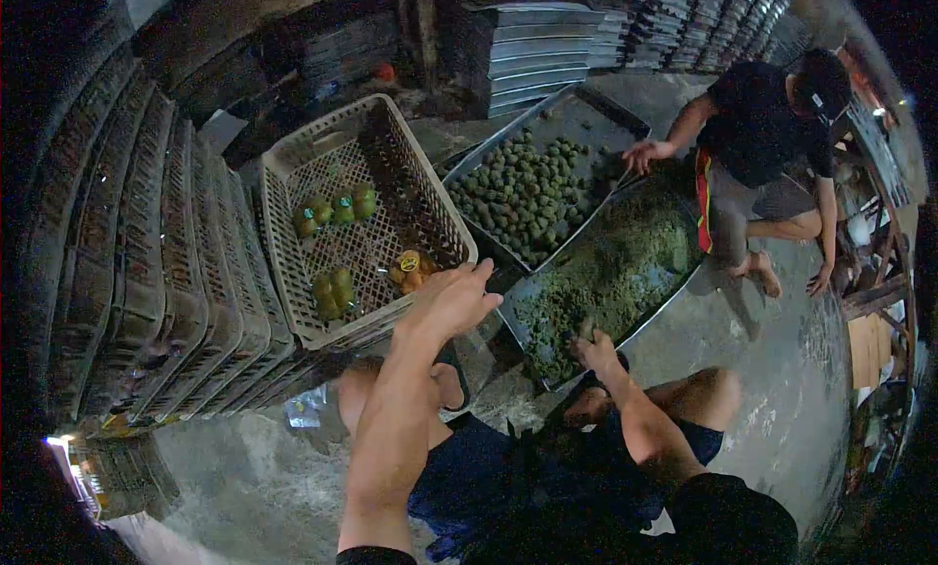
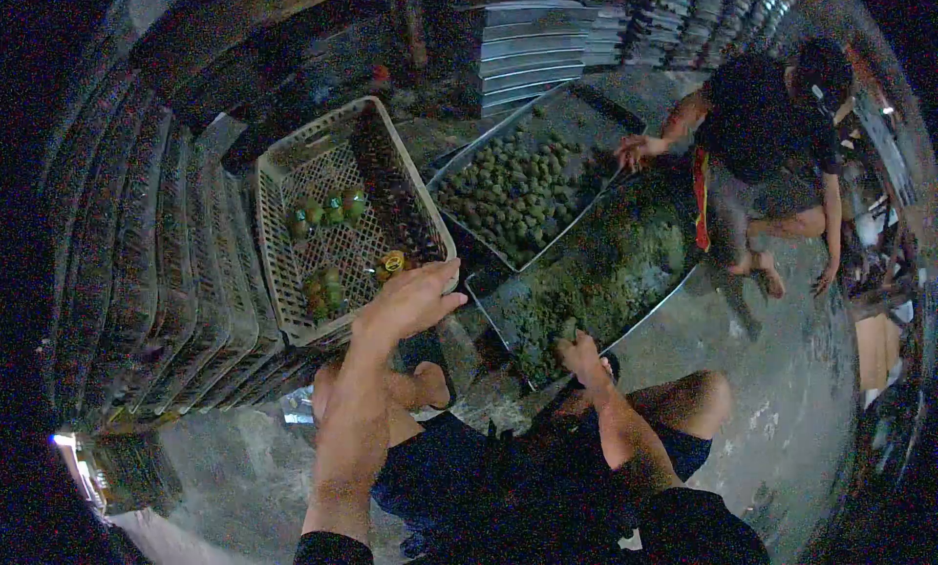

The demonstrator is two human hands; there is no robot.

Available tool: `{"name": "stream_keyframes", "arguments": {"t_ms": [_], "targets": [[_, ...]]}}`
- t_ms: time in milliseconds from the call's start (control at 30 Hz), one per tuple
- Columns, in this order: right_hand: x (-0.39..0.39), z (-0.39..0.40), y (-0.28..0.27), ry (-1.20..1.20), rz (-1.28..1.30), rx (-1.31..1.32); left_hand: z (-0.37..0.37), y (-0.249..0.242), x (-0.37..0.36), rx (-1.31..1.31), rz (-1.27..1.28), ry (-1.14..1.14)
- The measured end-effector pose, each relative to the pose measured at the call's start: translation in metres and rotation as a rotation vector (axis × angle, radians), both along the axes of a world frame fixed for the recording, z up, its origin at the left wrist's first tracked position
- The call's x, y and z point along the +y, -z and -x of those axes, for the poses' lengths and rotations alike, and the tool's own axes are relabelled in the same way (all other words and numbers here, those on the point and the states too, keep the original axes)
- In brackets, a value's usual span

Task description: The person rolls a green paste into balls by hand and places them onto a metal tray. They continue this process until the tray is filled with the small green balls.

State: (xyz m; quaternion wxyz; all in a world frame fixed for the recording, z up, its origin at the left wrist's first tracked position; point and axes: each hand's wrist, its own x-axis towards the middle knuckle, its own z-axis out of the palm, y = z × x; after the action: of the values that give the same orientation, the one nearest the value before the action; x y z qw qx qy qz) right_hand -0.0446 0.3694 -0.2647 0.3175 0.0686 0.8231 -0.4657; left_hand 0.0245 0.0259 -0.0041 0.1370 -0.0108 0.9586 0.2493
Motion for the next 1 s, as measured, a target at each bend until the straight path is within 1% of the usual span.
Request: {"name": "stream_keyframes", "arguments": {"t_ms": [33, 67, 133, 167, 200, 267, 300, 367, 500, 533, 567, 600, 633, 667, 700, 733, 767, 833, 933, 1000], "targets": [[-0.005, 0.000, 0.002, -0.085, -0.125, 0.164, -0.002, -0.003, 0.000, 0.003, 0.001, -0.006], [-0.005, 0.002, 0.017, -0.091, -0.123, 0.168, -0.004, -0.007, 0.000, -0.010, -0.013, -0.022], [0.007, 0.010, 0.078, -0.338, -0.591, 0.609, -0.006, -0.009, -0.001, -0.022, -0.026, -0.040], [0.014, 0.020, 0.109, -0.341, -0.590, 0.612, -0.005, -0.008, -0.003, -0.025, -0.023, -0.030], [0.022, 0.031, 0.141, -0.247, -0.282, 0.489, -0.005, -0.006, -0.005, -0.027, -0.021, -0.021], [0.023, 0.036, 0.141, -0.155, 0.020, 0.360, -0.006, -0.002, -0.008, 0.012, -0.021, -0.021], [0.020, 0.032, 0.111, -0.250, -0.097, 0.310, -0.006, 0.000, -0.008, 0.049, -0.022, -0.018], [0.012, 0.023, 0.067, -0.344, -0.217, 0.259, -0.006, -0.003, -0.008, 0.044, -0.035, -0.023], [0.000, 0.003, 0.011, -0.313, -0.230, 0.315, -0.004, -0.012, -0.005, 0.001, -0.021, -0.018], [-0.005, 0.000, -0.002, -0.304, -0.232, 0.330, -0.004, -0.006, -0.005, 0.002, -0.020, -0.018], [-0.014, 0.000, -0.020, -0.304, -0.230, 0.333, -0.004, 0.004, -0.006, 0.088, -0.033, -0.009], [-0.020, -0.001, -0.032, -0.323, -0.392, 0.311, -0.004, 0.005, -0.005, 0.172, -0.045, 0.000], [-0.026, -0.001, -0.045, -0.350, -0.552, 0.279, -0.004, 0.005, -0.005, 0.171, -0.044, 0.001], [-0.028, -0.001, -0.051, -0.350, -0.583, 0.267, -0.003, -0.003, -0.003, 0.083, -0.031, -0.004], [-0.027, -0.003, -0.057, -0.318, -0.505, 0.243, -0.002, -0.008, -0.002, -0.007, -0.019, -0.007], [-0.027, -0.007, -0.064, -0.254, -0.353, 0.195, -0.002, -0.008, -0.002, -0.012, -0.020, -0.005], [-0.026, -0.011, -0.073, -0.143, -0.134, 0.098, -0.002, -0.008, -0.001, -0.007, -0.018, -0.006], [-0.022, -0.015, -0.080, 0.043, 0.119, -0.058, -0.003, -0.007, 0.000, -0.007, -0.018, -0.005], [-0.001, -0.006, -0.054, 0.018, 0.043, 0.032, -0.001, -0.009, 0.002, -0.021, -0.009, 0.010], [-0.002, -0.011, -0.049, 0.046, 0.098, 0.033, 0.001, -0.011, 0.005, -0.050, 0.013, 0.009]]}}
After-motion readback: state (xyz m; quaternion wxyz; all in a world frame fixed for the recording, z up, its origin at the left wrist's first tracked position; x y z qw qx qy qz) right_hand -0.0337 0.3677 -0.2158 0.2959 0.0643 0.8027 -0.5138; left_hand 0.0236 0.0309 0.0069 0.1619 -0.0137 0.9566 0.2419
